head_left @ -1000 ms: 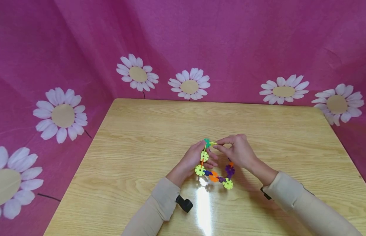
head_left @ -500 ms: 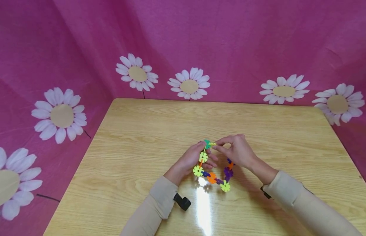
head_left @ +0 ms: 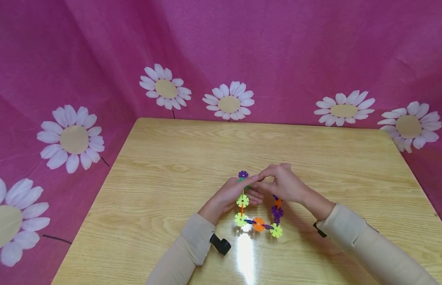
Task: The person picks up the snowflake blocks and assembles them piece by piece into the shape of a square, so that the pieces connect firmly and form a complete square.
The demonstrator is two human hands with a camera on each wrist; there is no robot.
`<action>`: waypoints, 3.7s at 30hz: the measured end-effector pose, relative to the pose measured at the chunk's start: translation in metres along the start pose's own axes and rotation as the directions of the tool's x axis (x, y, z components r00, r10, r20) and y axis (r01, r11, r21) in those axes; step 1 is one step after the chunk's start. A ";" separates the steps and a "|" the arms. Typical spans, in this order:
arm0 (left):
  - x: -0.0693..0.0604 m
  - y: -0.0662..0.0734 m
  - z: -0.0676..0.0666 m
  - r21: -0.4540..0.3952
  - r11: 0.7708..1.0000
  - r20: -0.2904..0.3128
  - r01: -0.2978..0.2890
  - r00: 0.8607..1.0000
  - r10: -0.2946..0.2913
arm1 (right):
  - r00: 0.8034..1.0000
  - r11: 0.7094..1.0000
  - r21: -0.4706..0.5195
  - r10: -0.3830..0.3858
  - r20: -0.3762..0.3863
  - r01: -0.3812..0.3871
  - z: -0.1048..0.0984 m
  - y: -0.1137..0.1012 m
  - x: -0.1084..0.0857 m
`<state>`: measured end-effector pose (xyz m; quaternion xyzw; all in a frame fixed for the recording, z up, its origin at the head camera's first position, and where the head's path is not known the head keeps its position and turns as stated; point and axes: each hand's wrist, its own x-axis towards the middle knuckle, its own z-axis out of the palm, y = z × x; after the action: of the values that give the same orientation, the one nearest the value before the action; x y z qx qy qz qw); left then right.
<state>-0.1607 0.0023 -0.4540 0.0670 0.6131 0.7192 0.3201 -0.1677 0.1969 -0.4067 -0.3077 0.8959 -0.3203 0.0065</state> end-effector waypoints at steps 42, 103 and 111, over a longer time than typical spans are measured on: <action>-0.011 -0.003 -0.012 0.076 0.997 -0.093 0.007 0.996 0.000 | 0.982 0.955 -0.287 -0.025 0.189 0.079 0.032 0.042 0.032; -0.006 -0.007 -0.017 0.057 0.998 -0.085 0.012 0.996 -0.007 | 0.968 0.914 0.317 0.235 0.090 -0.251 0.000 0.015 0.014; -0.005 -0.009 -0.019 0.028 1.000 -0.083 0.013 0.996 -0.010 | 0.917 0.807 0.436 0.364 0.164 -0.398 -0.006 0.011 0.005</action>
<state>-0.1622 -0.0159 -0.4647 0.0380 0.6363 0.7108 0.2974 -0.1791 0.2045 -0.4071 -0.1227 0.8364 -0.5044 0.1759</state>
